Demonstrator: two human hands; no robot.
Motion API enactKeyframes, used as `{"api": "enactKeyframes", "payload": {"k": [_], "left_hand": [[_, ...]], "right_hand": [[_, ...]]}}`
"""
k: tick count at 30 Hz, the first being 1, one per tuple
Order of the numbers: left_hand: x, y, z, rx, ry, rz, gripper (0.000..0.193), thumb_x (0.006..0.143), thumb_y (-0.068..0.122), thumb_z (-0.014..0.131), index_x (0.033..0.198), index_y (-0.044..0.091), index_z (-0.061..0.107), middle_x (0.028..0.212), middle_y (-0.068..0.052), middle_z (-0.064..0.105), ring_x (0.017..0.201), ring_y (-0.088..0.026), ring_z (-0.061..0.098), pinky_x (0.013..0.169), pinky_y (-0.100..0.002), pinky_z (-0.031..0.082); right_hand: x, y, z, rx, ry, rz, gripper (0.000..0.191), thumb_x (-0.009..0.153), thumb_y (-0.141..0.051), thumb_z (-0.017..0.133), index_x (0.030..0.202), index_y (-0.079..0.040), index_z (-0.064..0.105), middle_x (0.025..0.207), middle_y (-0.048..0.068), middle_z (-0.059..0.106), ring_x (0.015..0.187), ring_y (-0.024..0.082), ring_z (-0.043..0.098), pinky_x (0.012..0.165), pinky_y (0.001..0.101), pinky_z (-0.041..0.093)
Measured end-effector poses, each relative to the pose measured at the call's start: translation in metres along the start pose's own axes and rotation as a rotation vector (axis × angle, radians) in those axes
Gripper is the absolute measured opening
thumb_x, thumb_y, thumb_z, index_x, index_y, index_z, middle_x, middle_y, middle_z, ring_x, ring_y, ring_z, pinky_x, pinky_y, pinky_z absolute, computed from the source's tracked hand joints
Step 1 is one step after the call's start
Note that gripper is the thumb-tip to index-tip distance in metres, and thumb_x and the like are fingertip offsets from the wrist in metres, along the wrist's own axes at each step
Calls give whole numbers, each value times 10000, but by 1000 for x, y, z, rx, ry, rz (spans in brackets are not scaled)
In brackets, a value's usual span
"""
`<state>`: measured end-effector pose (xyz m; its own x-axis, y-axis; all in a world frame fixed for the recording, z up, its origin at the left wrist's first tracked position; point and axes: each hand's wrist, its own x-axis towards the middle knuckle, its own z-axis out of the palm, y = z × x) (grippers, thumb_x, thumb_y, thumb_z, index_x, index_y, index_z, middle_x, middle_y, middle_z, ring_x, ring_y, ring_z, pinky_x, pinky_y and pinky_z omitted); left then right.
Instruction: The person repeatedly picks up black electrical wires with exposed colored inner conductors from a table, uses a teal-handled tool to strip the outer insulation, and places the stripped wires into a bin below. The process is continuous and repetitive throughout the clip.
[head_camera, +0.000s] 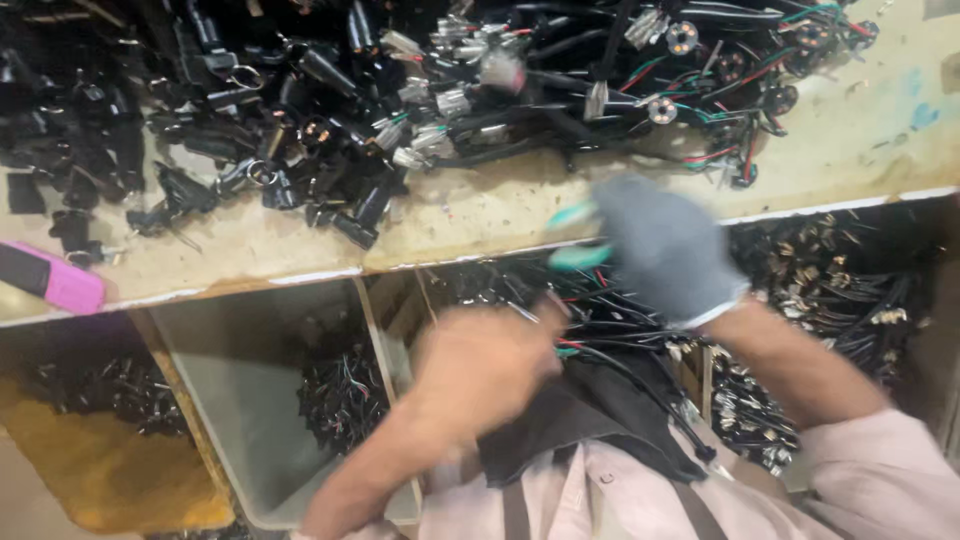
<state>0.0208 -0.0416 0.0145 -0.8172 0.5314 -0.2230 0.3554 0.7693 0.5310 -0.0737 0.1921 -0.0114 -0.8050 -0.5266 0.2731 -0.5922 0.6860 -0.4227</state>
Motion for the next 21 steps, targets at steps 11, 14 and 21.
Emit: {"api": "enactKeyframes", "payload": {"k": [11, 14, 21], "left_hand": [[-14, -109, 9, 253, 776, -447, 416, 1020, 187, 804, 1363, 65, 602, 1264, -192, 575, 1165, -410, 586, 966, -501, 516], [-23, -118, 6, 215, 568, -251, 521, 894, 139, 772, 1360, -5, 590, 1294, -249, 561, 1174, -439, 573, 980, -503, 512], [-32, -144, -30, 56, 588, -22, 344, 959, 183, 720, 1273, 64, 645, 1212, -194, 639, 998, -346, 643, 863, -430, 538]], "right_hand": [[-41, 56, -38, -197, -149, 258, 322, 802, -29, 762, 1094, -18, 627, 1091, 200, 662, 817, 376, 672, 667, 463, 532], [-33, 53, -37, -178, -126, 170, 296, 793, -52, 769, 1044, -30, 613, 1032, 169, 635, 860, 382, 667, 723, 478, 527], [-39, 20, -14, -178, -227, 176, 315, 757, 28, 700, 1043, -94, 656, 883, 151, 606, 828, 356, 643, 704, 458, 513]]}}
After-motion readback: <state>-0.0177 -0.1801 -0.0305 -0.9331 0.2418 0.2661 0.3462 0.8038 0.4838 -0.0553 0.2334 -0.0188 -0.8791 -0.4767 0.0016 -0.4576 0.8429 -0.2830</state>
